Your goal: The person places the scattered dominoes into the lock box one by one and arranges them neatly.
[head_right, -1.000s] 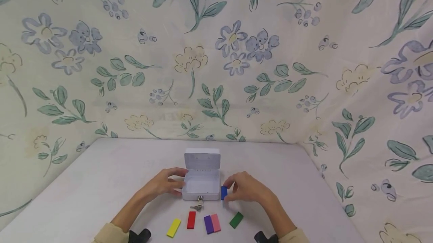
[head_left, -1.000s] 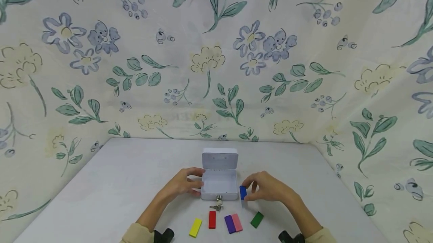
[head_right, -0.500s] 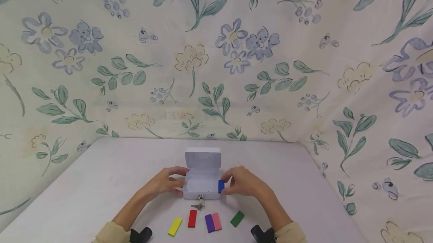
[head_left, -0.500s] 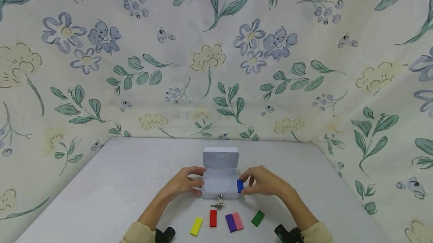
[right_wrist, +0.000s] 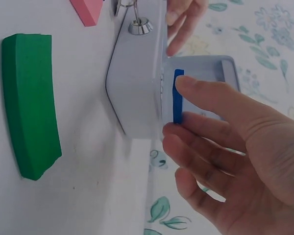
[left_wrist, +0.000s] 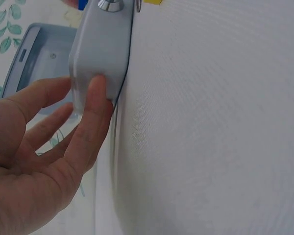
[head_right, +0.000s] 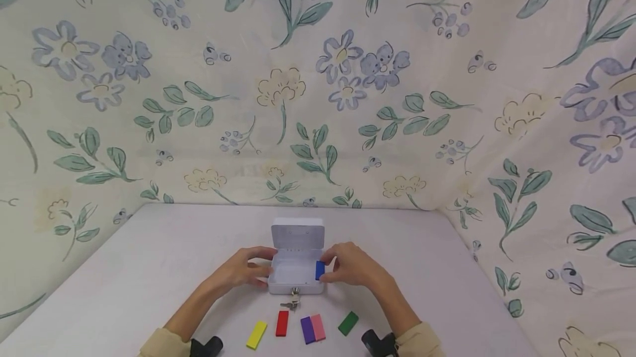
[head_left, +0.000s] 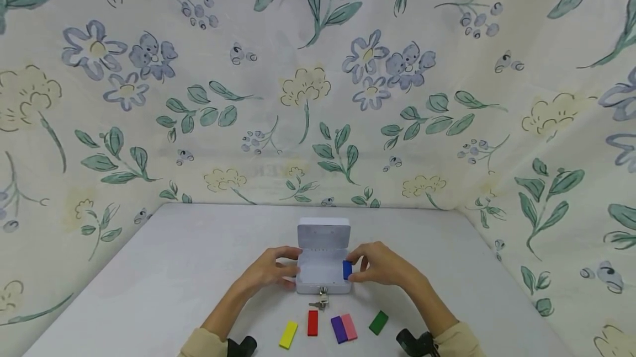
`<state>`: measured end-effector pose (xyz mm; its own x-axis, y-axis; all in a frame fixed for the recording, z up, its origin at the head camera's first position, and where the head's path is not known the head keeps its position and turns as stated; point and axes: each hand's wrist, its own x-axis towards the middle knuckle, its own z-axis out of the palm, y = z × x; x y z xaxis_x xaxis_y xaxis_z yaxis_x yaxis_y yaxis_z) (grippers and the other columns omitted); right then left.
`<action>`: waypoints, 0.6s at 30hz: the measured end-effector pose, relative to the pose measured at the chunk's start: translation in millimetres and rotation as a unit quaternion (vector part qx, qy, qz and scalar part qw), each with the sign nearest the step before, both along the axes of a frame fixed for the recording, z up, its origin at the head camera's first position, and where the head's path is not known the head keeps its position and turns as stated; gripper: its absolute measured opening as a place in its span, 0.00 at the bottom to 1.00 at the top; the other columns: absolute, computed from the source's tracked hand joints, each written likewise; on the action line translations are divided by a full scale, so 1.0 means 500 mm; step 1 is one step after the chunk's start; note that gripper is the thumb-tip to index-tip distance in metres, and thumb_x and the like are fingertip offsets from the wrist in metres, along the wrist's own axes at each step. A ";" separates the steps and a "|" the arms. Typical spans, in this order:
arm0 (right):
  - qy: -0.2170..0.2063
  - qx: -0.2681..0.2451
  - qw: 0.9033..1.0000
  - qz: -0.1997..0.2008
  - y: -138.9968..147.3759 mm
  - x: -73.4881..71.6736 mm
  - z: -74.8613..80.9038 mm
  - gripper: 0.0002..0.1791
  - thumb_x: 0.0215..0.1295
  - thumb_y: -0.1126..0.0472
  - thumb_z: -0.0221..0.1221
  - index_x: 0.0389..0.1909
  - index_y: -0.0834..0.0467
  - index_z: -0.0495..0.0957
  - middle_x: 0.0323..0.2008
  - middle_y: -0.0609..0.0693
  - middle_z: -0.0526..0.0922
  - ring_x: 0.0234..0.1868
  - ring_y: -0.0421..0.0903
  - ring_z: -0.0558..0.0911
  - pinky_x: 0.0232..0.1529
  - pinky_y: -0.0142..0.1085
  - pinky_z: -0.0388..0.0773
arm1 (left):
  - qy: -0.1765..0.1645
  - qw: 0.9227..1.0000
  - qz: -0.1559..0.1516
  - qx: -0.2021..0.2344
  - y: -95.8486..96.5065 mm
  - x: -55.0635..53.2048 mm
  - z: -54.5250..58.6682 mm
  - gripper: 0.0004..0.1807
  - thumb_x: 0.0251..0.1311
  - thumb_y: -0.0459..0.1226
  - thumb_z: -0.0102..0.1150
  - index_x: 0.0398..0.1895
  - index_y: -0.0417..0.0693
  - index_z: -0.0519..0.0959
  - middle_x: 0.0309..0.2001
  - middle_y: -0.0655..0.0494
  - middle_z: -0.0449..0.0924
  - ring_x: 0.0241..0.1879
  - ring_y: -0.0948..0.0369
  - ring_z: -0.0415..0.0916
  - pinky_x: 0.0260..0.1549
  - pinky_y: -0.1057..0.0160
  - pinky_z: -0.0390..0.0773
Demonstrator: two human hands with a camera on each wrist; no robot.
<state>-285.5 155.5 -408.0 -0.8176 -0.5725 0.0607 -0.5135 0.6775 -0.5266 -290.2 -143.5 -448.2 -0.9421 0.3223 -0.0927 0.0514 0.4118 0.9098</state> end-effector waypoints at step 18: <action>0.023 0.010 1.000 0.005 -0.038 -0.012 0.006 0.20 0.55 0.54 0.71 0.48 0.59 0.85 0.42 0.50 0.87 0.32 0.40 0.77 0.31 0.24 0.77 | 0.001 1.000 -0.009 0.016 0.002 0.002 0.000 0.29 0.58 0.31 0.65 0.65 0.39 0.72 0.62 0.36 0.71 0.48 0.50 0.81 0.34 0.57 0.88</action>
